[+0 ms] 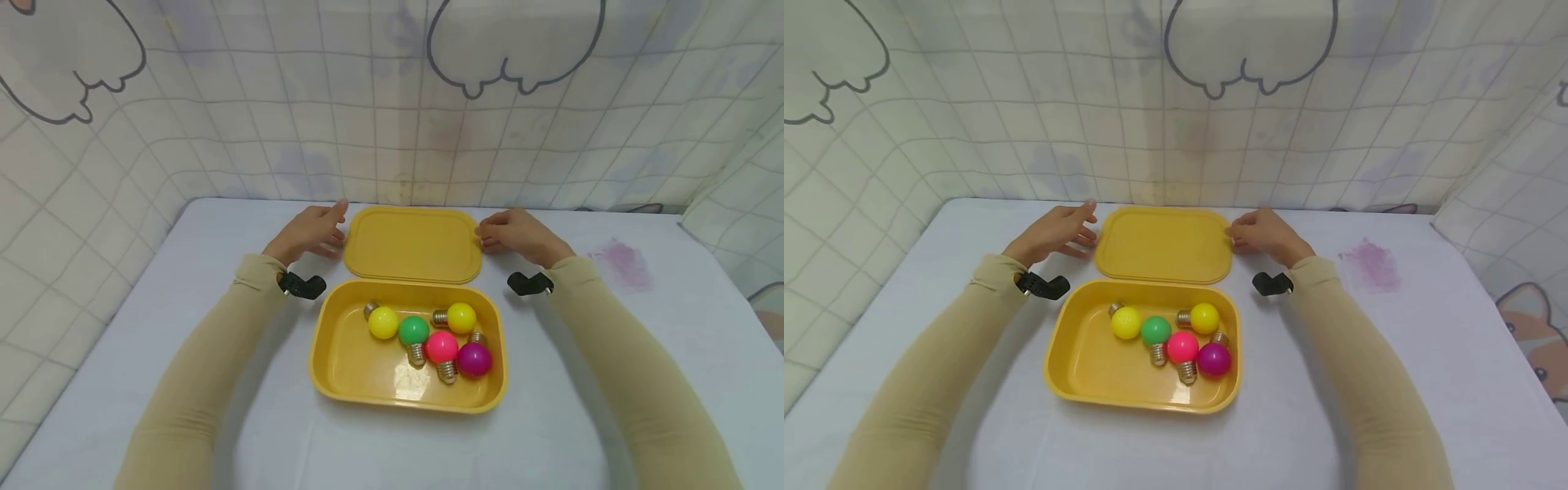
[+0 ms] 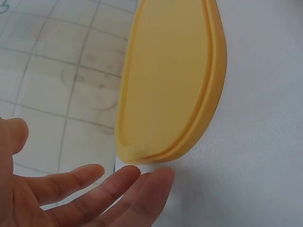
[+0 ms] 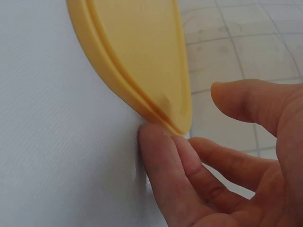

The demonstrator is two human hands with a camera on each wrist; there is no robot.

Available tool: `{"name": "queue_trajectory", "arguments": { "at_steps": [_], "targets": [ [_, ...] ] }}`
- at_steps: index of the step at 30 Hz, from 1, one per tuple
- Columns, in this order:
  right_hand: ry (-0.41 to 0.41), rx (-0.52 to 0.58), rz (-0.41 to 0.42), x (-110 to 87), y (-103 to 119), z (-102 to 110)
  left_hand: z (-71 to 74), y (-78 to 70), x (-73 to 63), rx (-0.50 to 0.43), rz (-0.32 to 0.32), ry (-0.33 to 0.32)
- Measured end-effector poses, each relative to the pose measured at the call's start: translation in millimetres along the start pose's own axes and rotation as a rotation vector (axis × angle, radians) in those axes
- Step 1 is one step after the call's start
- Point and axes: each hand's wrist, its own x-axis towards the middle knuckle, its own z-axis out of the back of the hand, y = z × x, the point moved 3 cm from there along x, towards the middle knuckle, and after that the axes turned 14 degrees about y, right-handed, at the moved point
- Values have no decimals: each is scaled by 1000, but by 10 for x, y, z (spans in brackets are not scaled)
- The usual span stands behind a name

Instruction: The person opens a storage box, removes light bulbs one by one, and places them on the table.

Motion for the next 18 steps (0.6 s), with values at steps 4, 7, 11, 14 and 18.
{"name": "queue_trajectory", "arguments": {
  "at_steps": [4, 7, 11, 14, 18],
  "targets": [
    [-37, -40, -20, -56, -22, 8, 11, -10, -53, 69, 6, -42],
    [-57, -66, -25, -104, -18, 6, 38, -20, -125, 128, 7, -81],
    [-71, -74, -12, -170, 14, -12, 58, -39, -240, 207, -19, -106],
    [-83, -87, -1, -221, 45, -37, 47, -43, -320, 274, -46, -103],
    [-111, -143, -3, -291, 82, -83, -16, -60, -420, 350, -90, -95]
  ]
}}
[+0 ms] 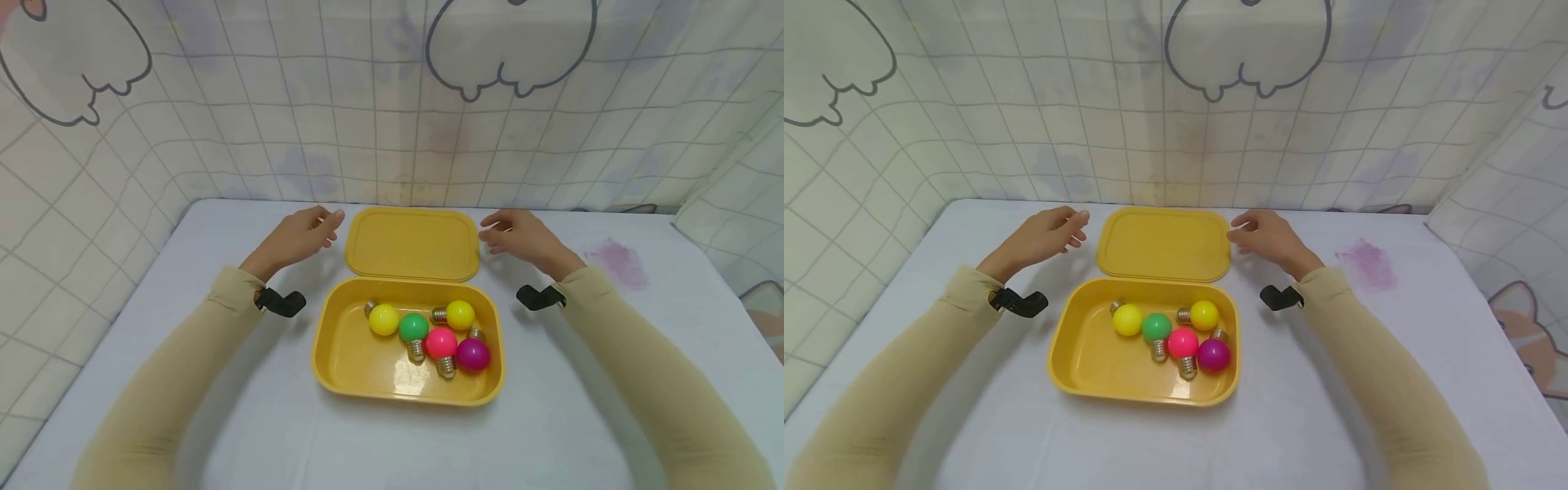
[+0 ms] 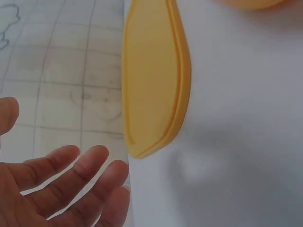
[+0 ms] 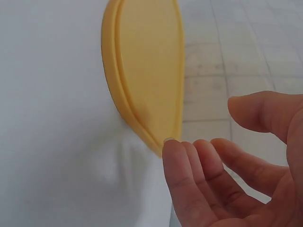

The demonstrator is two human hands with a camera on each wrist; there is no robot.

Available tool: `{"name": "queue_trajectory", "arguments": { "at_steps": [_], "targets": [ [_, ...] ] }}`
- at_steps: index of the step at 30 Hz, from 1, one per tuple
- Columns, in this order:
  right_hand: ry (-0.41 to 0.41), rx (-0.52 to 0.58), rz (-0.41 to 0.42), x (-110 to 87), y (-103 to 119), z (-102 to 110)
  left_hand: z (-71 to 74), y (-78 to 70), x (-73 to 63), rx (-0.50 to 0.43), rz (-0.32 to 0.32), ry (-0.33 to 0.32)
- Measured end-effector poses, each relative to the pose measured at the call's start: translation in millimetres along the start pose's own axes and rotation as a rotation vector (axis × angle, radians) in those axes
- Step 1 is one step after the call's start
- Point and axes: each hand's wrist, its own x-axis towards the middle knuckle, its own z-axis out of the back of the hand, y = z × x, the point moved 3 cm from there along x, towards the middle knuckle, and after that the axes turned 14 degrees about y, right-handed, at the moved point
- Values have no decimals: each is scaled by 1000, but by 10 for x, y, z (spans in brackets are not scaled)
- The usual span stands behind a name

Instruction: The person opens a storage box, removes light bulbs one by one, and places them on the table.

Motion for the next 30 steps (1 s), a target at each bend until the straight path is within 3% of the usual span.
{"name": "queue_trajectory", "arguments": {
  "at_steps": [7, 19, 24, 30],
  "targets": [
    [-32, -112, 15, -165, 122, -94, -126, -83, -220, 90, -55, -10],
    [-65, -253, 147, -504, 319, -272, -426, -166, -587, 232, -141, -91],
    [-75, -273, 214, -668, 411, -359, -553, -174, -697, 277, -144, -122],
    [-101, -300, 343, -825, 469, -501, -694, -161, -786, 324, -92, -146]
  ]
}}
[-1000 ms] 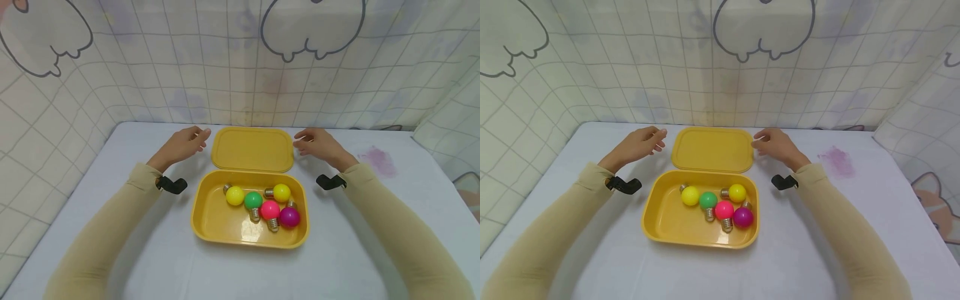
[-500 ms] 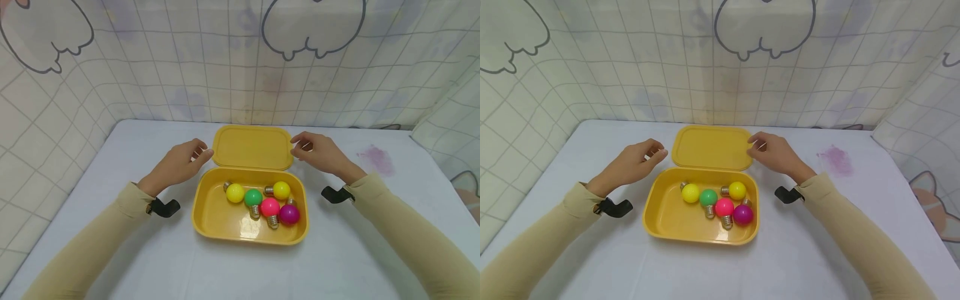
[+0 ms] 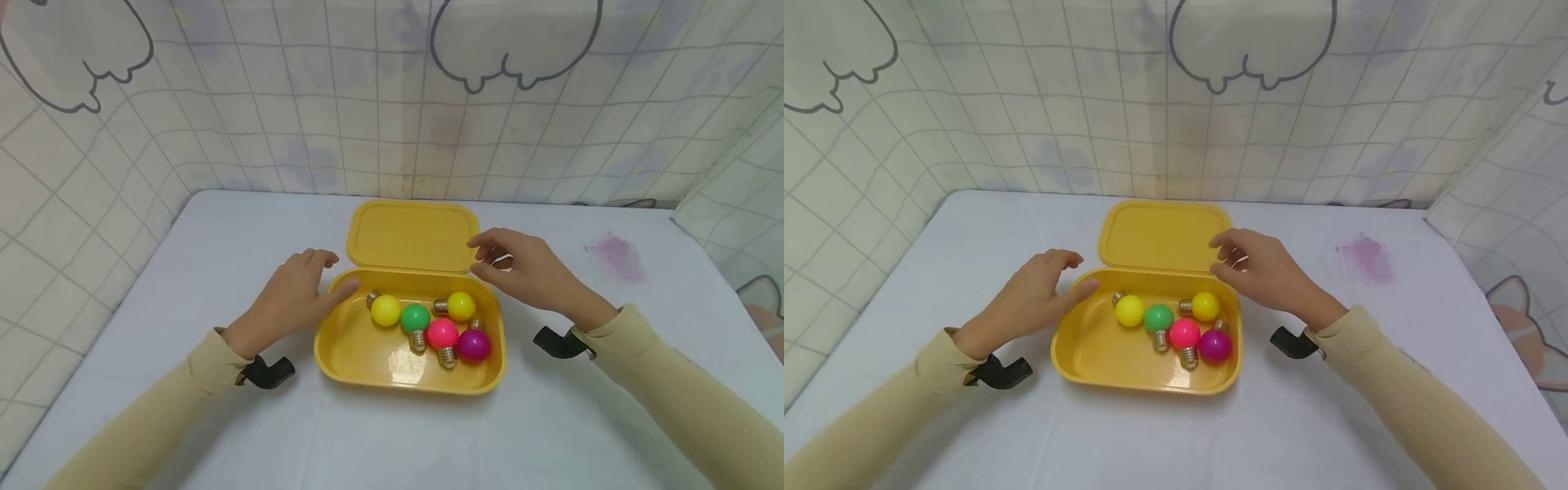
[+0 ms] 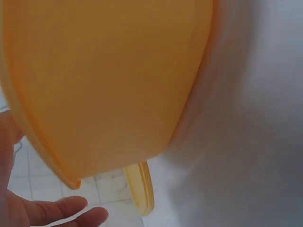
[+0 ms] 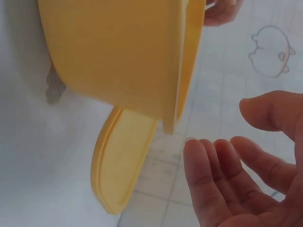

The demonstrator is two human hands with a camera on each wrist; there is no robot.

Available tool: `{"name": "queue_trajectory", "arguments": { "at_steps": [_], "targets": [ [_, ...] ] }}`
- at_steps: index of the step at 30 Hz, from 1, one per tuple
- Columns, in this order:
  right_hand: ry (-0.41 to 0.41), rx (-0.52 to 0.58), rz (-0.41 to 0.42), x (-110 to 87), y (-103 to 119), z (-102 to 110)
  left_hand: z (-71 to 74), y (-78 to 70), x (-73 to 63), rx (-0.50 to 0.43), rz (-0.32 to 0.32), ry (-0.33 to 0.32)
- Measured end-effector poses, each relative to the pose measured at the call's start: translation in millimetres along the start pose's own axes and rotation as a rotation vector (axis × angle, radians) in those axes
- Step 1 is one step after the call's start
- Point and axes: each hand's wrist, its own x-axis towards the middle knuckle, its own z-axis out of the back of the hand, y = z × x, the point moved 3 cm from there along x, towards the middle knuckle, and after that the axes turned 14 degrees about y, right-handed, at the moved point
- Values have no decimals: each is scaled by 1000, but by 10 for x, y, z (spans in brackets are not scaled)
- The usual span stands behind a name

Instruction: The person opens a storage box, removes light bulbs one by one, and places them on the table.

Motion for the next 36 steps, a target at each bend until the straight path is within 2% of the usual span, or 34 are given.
{"name": "queue_trajectory", "arguments": {
  "at_steps": [7, 15, 23, 28, 36],
  "targets": [
    [41, -23, 68, -118, 145, -155, -125, -40, -71, 87, 33, -12],
    [75, 34, 139, -161, 278, -345, -199, -58, -102, 165, 73, -17],
    [85, 64, 173, -139, 342, -493, -233, -106, -132, 283, 44, -72],
    [88, 83, 179, -123, 339, -556, -238, -149, -150, 377, 8, -129],
    [85, 36, 180, -111, 336, -597, -248, -191, -176, 454, -10, -206]
  ]
}}
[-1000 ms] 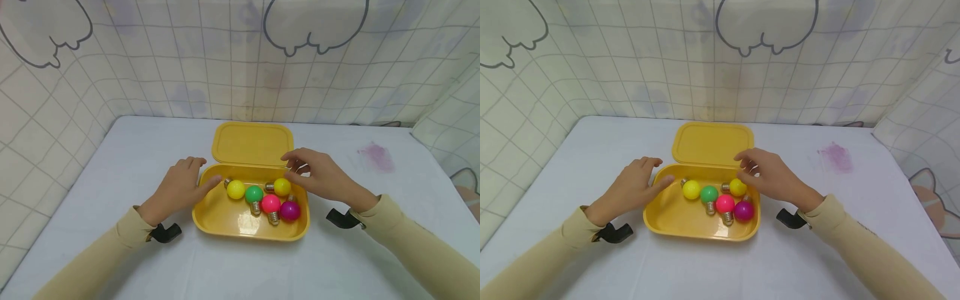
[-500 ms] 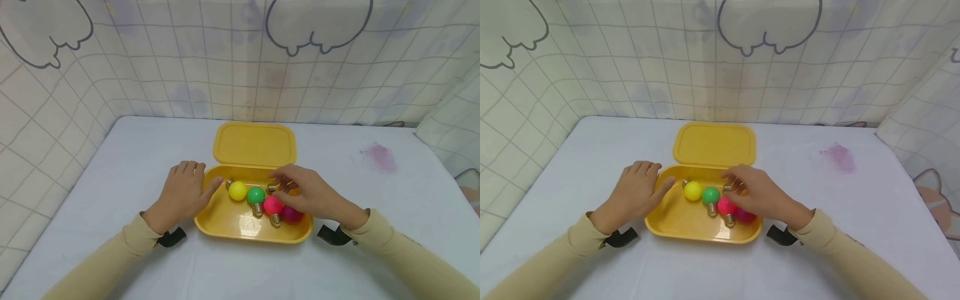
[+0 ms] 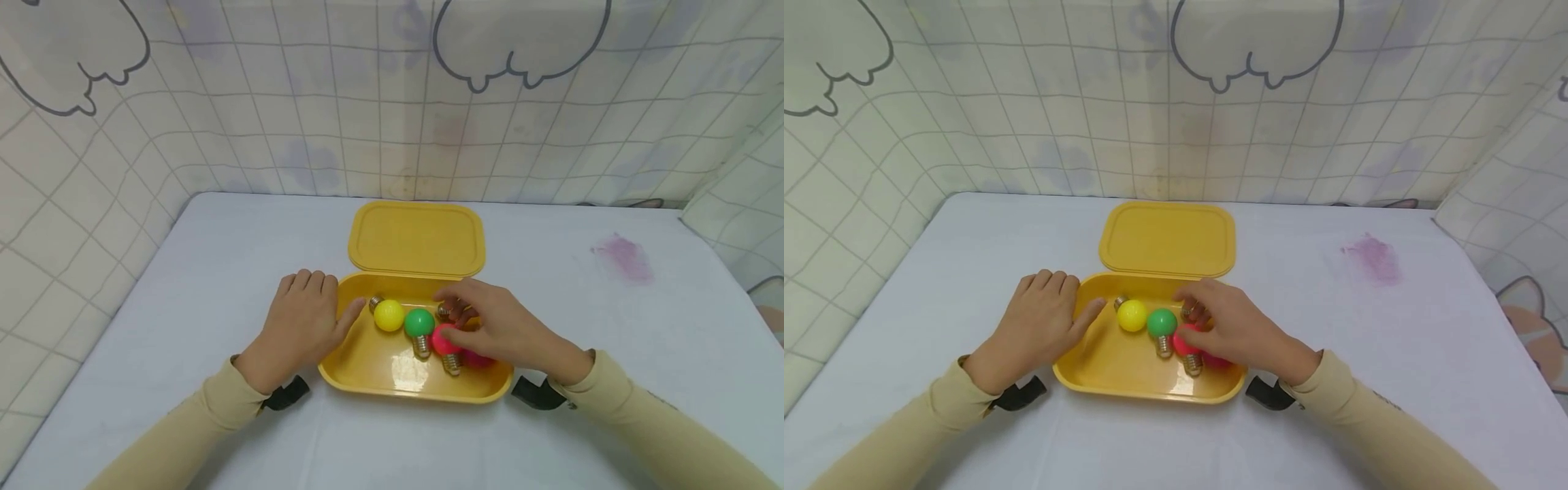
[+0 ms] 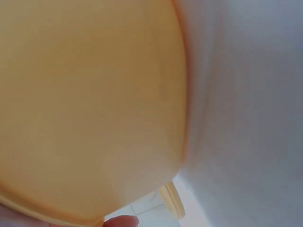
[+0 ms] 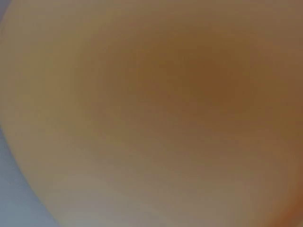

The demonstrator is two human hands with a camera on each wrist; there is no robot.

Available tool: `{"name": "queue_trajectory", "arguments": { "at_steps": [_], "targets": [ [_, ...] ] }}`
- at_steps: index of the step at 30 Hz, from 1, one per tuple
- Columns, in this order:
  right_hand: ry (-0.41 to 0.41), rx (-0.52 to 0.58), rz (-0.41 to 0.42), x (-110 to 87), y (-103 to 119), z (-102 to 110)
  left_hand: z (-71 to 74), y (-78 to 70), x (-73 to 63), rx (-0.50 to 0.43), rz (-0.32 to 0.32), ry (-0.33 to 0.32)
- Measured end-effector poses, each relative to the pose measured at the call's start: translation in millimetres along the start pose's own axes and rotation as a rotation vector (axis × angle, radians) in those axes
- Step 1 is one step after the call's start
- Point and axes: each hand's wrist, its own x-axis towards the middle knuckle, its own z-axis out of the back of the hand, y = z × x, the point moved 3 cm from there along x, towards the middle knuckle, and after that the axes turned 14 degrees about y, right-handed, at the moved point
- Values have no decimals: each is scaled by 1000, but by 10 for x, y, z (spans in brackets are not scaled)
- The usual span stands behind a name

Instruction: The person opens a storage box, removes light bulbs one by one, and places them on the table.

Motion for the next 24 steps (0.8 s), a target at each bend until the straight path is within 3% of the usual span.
{"name": "queue_trajectory", "arguments": {
  "at_steps": [5, 15, 24],
  "targets": [
    [27, -21, -28, 27, 6, -30, 5, -21, -12, 27, -9, -55],
    [108, -30, -55, 39, 15, -49, 4, -39, -11, 43, -11, -77],
    [146, -54, -6, 49, 31, -62, 7, -38, -26, 51, -43, -160]
  ]
}}
